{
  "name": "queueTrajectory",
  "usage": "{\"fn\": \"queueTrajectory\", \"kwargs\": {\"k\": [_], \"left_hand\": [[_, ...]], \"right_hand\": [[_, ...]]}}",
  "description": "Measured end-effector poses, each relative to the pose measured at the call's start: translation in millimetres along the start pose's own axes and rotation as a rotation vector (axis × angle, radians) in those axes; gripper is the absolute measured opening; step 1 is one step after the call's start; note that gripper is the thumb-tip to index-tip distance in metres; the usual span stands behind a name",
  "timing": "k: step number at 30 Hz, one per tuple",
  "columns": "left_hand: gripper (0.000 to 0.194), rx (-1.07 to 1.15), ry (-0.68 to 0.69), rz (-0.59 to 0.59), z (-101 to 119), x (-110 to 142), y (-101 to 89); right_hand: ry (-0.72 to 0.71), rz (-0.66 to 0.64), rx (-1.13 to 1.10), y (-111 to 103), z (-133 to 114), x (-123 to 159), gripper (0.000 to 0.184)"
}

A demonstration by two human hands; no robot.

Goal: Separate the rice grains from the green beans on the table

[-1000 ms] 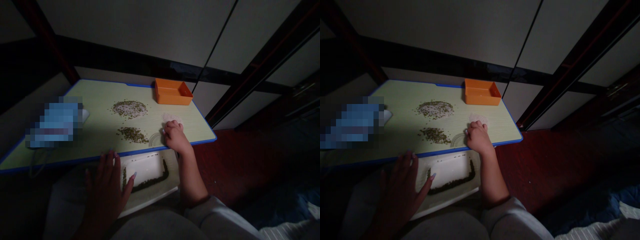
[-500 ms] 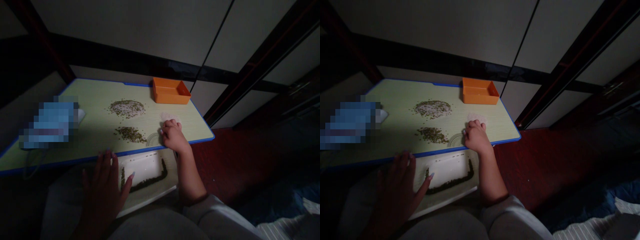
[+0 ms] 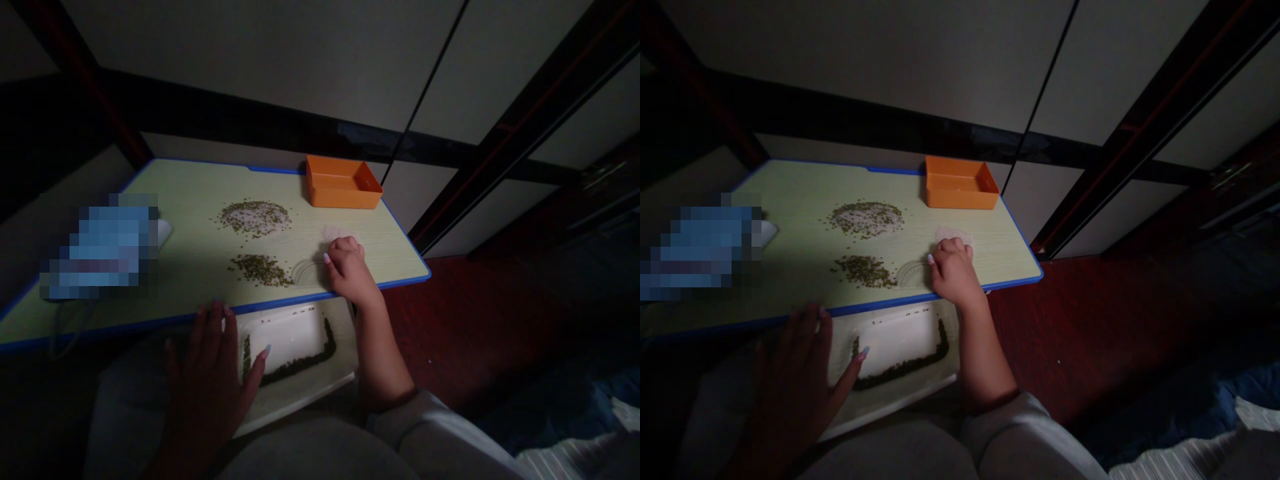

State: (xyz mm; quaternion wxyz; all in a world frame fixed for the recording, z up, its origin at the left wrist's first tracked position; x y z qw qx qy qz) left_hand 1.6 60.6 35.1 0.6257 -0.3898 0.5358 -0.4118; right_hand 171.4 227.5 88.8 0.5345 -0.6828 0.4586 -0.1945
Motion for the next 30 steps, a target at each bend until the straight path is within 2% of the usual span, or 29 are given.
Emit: {"fn": "queueTrajectory", "kwargs": {"k": [11, 18, 23, 26, 30], "left_hand": [[0.082, 0.009, -0.023, -0.025, -1.3, -0.2, 1.1], [0.083, -0.021, -0.019, -0.03, -1.4, -0.2, 2.8], [0.082, -0.022, -0.007, -0.033, -0.3, -0.1, 2.2], [0.081, -0.018, 0.004, -0.041, 0.6, 0.0, 1.9], [0.078, 0.004, -0.013, -0.051, -0.6, 0.0, 2.8]], "right_hand": [[0.052, 0.015, 0.022, -0.1, 7.6, -1.4, 0.022], [-0.107, 0.071, -0.134, -7.4, -11.2, 4.6, 0.029], [-0.223, 0.015, -0.278, -4.9, -25.8, 8.0, 0.03], [-0.246, 0.013, -0.295, -3.3, -26.5, 7.6, 0.03], [-0.208, -0.003, -0.242, 1.0, -21.8, 5.3, 0.03]]}}
Point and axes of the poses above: each hand's wrist, its own x-axis away from the middle knuckle, its own y-axis out of the palm, z = x × y, the point moved 10 cm from there along -x, towards the middle knuckle, and after that the axes turned 6 degrees about -z, right-handed, at the moved point
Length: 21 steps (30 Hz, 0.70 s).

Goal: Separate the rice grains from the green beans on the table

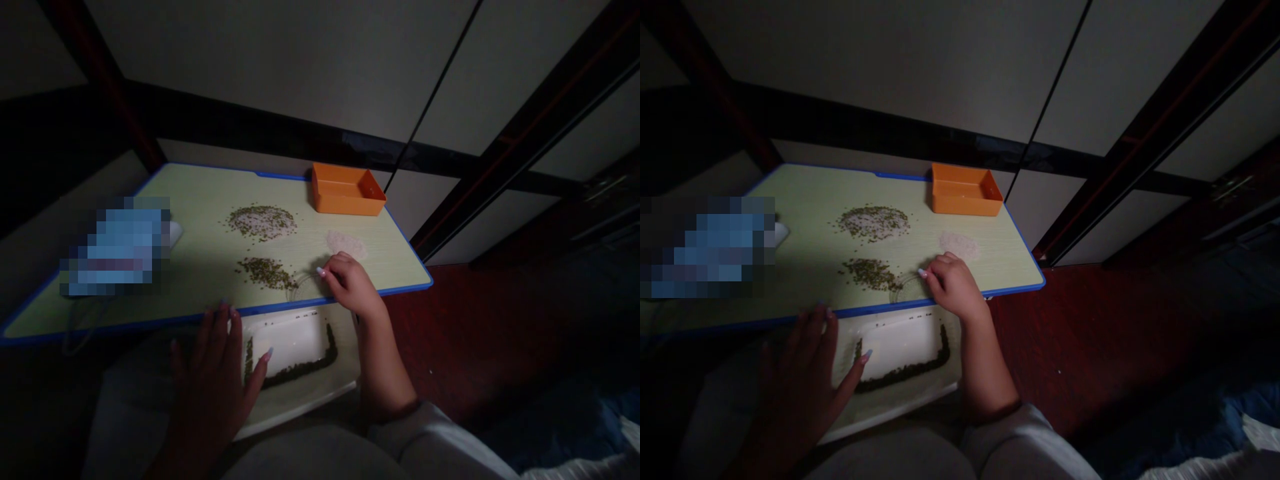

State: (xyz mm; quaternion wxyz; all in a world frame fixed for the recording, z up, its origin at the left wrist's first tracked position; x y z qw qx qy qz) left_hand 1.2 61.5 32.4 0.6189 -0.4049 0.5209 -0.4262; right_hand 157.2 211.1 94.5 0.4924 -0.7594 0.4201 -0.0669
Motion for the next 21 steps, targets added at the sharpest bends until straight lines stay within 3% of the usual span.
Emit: {"fn": "queueTrajectory", "kwargs": {"k": [9, 21], "left_hand": [[0.075, -0.021, 0.001, 0.003, -0.4, 0.3, 0.8], [0.075, 0.01, -0.001, 0.016, -1.1, 0.5, 0.5]], "right_hand": [[0.02, -0.031, 0.092, 2.9, 0.3, 0.7, 0.031], [0.22, -0.029, 0.326, -6.7, 16.0, 4.7, 0.025]]}}
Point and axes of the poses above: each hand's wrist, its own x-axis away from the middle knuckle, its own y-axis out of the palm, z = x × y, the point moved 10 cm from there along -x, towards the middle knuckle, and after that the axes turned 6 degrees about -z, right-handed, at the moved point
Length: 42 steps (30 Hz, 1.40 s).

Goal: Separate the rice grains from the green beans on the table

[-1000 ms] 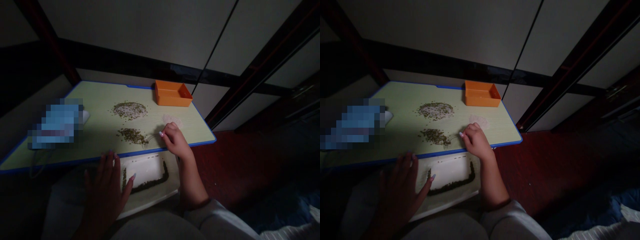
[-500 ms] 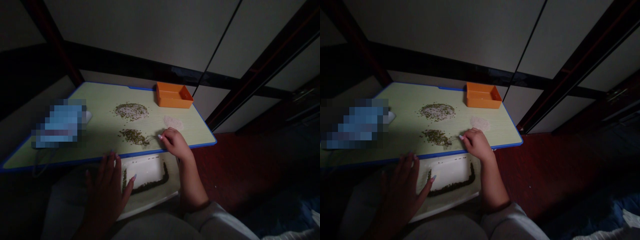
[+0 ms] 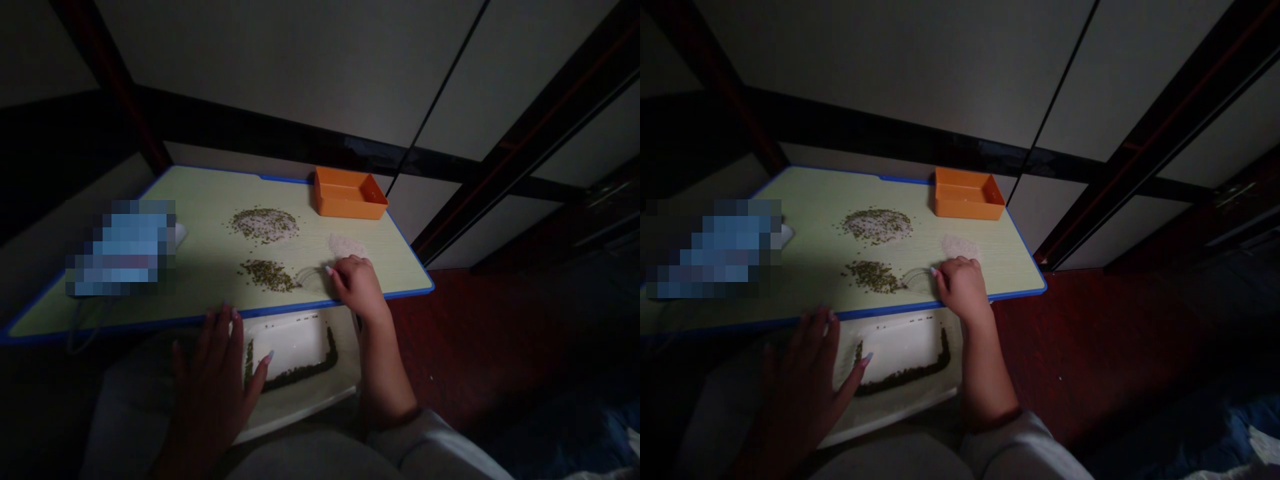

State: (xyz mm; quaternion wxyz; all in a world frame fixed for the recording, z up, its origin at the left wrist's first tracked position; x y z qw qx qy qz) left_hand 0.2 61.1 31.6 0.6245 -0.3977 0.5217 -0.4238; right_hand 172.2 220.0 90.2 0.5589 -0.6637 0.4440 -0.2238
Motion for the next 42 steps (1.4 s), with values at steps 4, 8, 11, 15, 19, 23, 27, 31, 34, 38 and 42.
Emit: {"fn": "queueTrajectory", "kwargs": {"k": [4, 8, 11, 15, 19, 23, 27, 31, 34, 38, 42], "left_hand": [[0.072, 0.0, 0.015, 0.019, -1.0, 0.7, 1.9], [0.072, -0.001, 0.025, 0.045, -1.0, 1.1, 2.1], [0.072, -0.008, 0.011, 0.036, -0.7, 0.6, 0.9], [0.073, -0.016, 0.019, 0.025, 2.3, 0.5, -1.7], [0.073, -0.022, 0.01, 0.014, 0.7, 0.7, 0.9], [0.073, -0.028, 0.028, 0.035, 0.5, 1.0, 2.3], [0.076, -0.021, 0.029, 0.057, 0.0, 1.1, 1.2], [0.077, -0.014, 0.025, 0.042, 0.3, 1.0, 1.6], [0.078, -0.01, 0.028, 0.05, 1.2, 0.9, -0.1], [0.078, 0.001, 0.032, 0.06, 1.9, 0.4, -1.8], [0.079, -0.004, 0.04, 0.076, 3.0, 0.5, -2.8]], "right_hand": [[0.042, 0.01, 0.039, -1.1, 1.3, -0.2, 0.026], [0.081, 0.043, 0.05, -4.0, 3.3, 0.4, 0.025], [0.068, 0.079, 0.004, -6.5, 3.8, 1.3, 0.027], [0.114, 0.174, -0.005, -14.7, 12.9, 3.9, 0.029], [0.16, 0.216, 0.031, -17.3, 18.7, 5.3, 0.028], [0.129, 0.186, 0.042, -12.4, 13.1, 3.2, 0.027], [0.164, 0.179, 0.069, -13.8, 14.0, 3.3, 0.026], [0.301, 0.187, 0.12, -20.3, 24.5, 7.1, 0.025], [0.354, 0.153, 0.14, -18.8, 26.3, 7.5, 0.025], [0.305, 0.108, 0.129, -11.6, 15.3, 3.5, 0.026], [0.214, 0.099, 0.088, -7.0, 1.9, 0.3, 0.027]]}}
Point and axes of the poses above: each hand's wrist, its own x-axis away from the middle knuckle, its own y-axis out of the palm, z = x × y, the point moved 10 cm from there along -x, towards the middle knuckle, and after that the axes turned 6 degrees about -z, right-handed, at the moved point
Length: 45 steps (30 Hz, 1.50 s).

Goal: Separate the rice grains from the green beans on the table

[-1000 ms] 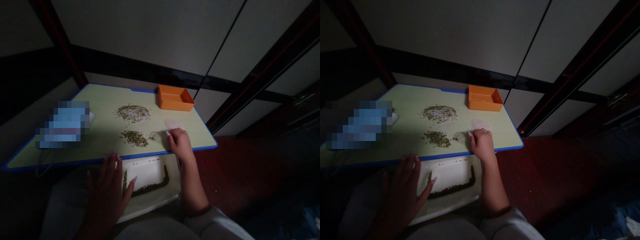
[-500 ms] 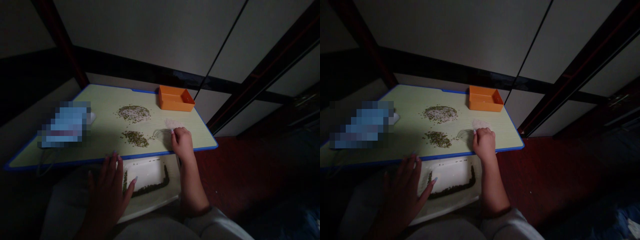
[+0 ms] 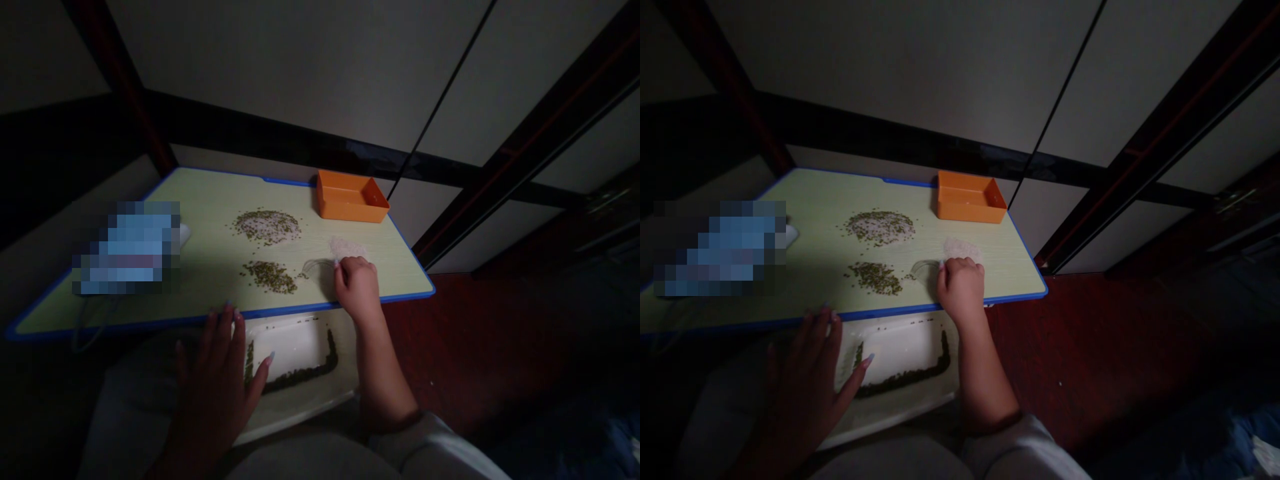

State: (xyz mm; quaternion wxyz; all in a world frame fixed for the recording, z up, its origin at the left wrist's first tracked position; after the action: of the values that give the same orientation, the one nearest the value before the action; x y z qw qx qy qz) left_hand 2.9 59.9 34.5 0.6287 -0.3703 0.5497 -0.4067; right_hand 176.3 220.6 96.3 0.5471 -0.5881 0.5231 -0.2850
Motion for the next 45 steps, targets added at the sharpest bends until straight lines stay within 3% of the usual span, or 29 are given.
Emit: {"fn": "queueTrajectory", "kwargs": {"k": [7, 17, 28, 36, 40, 45], "left_hand": [[0.078, -0.009, -0.006, -0.018, -1.3, 0.7, 2.7], [0.079, -0.039, -0.027, -0.053, -0.9, -0.2, 2.7], [0.078, -0.013, -0.042, -0.084, -1.4, -0.5, 4.1], [0.078, 0.005, -0.043, -0.076, -1.3, -0.2, 3.6], [0.079, 0.013, -0.042, -0.064, -1.0, 0.1, 2.6], [0.08, 0.022, -0.048, -0.062, -1.5, -0.1, 3.0]], "right_hand": [[-0.034, 0.081, -0.061, -6.7, 5.1, 2.8, 0.029], [-0.095, 0.055, -0.104, -4.0, 4.8, 4.1, 0.029], [-0.089, -0.028, 0.025, -4.1, -5.9, 6.0, 0.026], [-0.113, -0.138, 0.093, 7.7, -9.6, 5.2, 0.026], [-0.075, -0.146, 0.108, 10.5, -3.7, 2.0, 0.028], [0.077, -0.078, 0.113, 4.1, 15.3, -1.8, 0.028]]}}
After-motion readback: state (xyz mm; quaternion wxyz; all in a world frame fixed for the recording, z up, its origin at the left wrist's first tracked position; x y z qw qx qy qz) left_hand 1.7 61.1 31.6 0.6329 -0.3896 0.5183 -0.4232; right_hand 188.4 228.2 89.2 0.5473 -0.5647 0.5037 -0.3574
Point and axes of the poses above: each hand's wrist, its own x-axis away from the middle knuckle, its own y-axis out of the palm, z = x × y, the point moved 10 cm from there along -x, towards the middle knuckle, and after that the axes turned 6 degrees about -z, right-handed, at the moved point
